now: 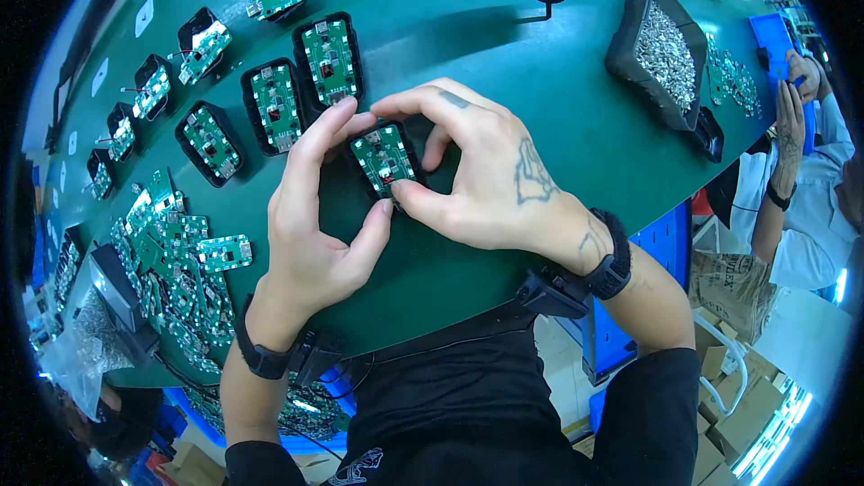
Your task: Assembling electronic circuit boards into plastic casings at a factory workstation.
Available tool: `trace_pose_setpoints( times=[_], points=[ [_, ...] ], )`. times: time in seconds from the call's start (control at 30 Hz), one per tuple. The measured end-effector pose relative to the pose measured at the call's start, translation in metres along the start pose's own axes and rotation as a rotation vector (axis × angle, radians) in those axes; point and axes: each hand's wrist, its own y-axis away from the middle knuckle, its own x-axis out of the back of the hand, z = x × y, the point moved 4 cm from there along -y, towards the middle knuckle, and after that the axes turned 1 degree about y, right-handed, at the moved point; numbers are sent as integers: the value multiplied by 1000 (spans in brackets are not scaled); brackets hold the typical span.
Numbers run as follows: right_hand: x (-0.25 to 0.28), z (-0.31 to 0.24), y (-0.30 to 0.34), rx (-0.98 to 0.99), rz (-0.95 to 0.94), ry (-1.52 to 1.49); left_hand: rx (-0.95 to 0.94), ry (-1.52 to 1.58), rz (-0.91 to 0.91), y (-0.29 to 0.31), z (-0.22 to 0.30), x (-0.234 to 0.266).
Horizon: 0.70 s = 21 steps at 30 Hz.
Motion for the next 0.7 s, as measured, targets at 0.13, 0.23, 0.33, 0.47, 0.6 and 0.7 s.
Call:
trace_pose_setpoints(
  times=[0.13,0.23,0.33,0.47,0.6,0.7],
  points=[
    [0,3,6,65,9,-14,2,8,-1,-1,1,-1],
    [-2,4,6,59,74,0,-15,-11,-2,-1,1,0],
    [-3,7,3,54,54,-27,-2,-2,-7,-1,1,-1],
    [-2,3,2,-7,54,-48,-6,-4,-20,0,2,-2],
    [-7,7,5,4,105,-41,-10,-32,-26,0,1,-3],
    [-12,1,9,-85,121,-139,-23,-53,-12,0,0,-2]
  ],
)
